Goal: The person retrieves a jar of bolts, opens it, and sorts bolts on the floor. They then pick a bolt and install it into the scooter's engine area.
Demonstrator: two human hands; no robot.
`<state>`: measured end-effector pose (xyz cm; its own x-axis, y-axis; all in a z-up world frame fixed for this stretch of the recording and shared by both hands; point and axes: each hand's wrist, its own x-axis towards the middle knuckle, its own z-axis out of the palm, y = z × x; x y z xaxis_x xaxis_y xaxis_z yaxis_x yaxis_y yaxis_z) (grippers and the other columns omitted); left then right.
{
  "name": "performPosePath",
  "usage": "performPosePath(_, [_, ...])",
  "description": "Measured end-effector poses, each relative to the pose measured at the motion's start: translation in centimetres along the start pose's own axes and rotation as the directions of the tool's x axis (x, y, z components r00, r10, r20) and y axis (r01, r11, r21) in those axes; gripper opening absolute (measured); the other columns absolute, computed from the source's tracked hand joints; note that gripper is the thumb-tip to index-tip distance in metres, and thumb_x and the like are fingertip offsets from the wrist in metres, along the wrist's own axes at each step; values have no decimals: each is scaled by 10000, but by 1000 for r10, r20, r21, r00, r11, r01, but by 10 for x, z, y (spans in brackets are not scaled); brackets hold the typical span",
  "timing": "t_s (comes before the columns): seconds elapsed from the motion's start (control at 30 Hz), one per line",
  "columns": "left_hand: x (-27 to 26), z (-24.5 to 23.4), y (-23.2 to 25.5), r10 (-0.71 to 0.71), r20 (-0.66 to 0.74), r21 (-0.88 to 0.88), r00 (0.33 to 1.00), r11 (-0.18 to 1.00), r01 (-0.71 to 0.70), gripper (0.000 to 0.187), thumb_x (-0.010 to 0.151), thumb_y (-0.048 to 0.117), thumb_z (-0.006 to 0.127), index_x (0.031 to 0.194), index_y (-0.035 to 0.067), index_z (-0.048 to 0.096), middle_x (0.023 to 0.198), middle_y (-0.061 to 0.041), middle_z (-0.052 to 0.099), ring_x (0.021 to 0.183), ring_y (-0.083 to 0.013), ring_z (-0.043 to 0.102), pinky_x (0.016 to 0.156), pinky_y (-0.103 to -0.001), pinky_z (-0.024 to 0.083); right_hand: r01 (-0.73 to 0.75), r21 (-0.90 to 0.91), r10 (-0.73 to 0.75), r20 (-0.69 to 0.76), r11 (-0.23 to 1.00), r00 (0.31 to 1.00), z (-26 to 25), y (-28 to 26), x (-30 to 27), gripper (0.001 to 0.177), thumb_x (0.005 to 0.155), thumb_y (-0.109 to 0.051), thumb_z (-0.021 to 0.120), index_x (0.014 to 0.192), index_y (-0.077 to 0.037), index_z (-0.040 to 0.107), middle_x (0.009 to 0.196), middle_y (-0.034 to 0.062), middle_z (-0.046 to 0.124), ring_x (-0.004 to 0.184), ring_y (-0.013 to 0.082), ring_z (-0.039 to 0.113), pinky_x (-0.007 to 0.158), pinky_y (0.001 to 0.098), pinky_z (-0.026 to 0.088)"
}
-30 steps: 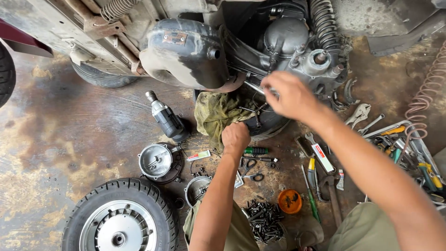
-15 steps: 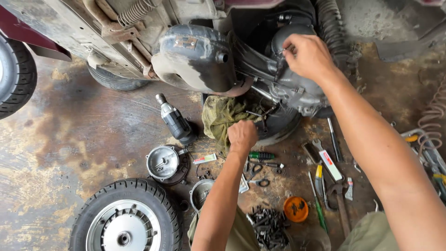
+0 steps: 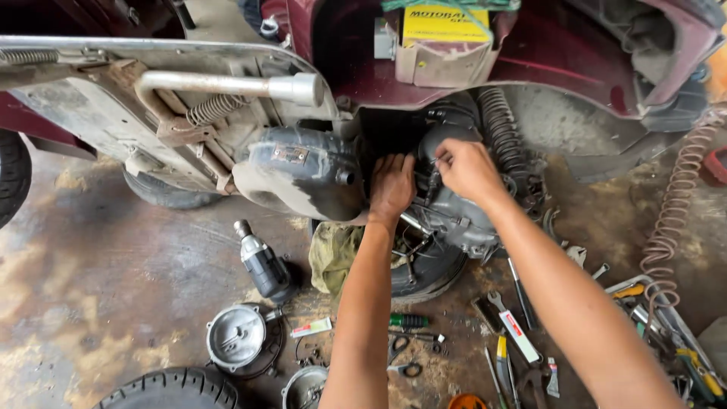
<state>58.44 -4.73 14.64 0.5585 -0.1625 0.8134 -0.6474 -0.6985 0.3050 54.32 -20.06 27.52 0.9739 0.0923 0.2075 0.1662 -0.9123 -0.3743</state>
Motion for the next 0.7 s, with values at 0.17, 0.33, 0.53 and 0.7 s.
performPosePath(0.17, [4, -8, 3, 34, -90, -6, 995, 999, -35, 94, 861, 104, 537, 923, 84, 605, 756, -110, 526, 757, -336, 591, 710, -434, 507, 6, -67, 1, 109, 998, 994, -2, 26, 28, 173, 832, -164, 720, 1002, -160, 752, 854, 52, 770, 912, 258, 743, 800, 425, 570])
performPosePath(0.33, [9, -16, 4, 28, -122, -31, 992, 999, -32, 78, 887, 85, 514, 868, 85, 590, 725, -106, 512, 720, -348, 576, 693, -426, 501, 186, -140, -142, 278, 972, 950, -6, 14, 58, 161, 819, -139, 724, 975, -99, 733, 863, 101, 775, 925, 341, 738, 829, 500, 557])
performPosePath(0.53, [7, -8, 2, 24, -126, -63, 992, 997, -32, 64, 846, 88, 536, 870, 97, 595, 714, -102, 508, 714, -332, 582, 683, -424, 501, 334, -175, -229, 443, 926, 867, 5, 16, 75, 117, 843, -158, 721, 938, -97, 752, 886, 147, 773, 970, 391, 726, 866, 517, 552])
performPosePath(0.7, [8, -12, 2, 27, -148, -76, 989, 996, -39, 81, 815, 52, 541, 871, 88, 588, 711, -104, 497, 705, -344, 577, 672, -432, 507, 354, -171, -236, 479, 920, 846, 5, 21, 78, 104, 865, -172, 718, 951, -128, 756, 925, 132, 766, 994, 386, 710, 857, 535, 554])
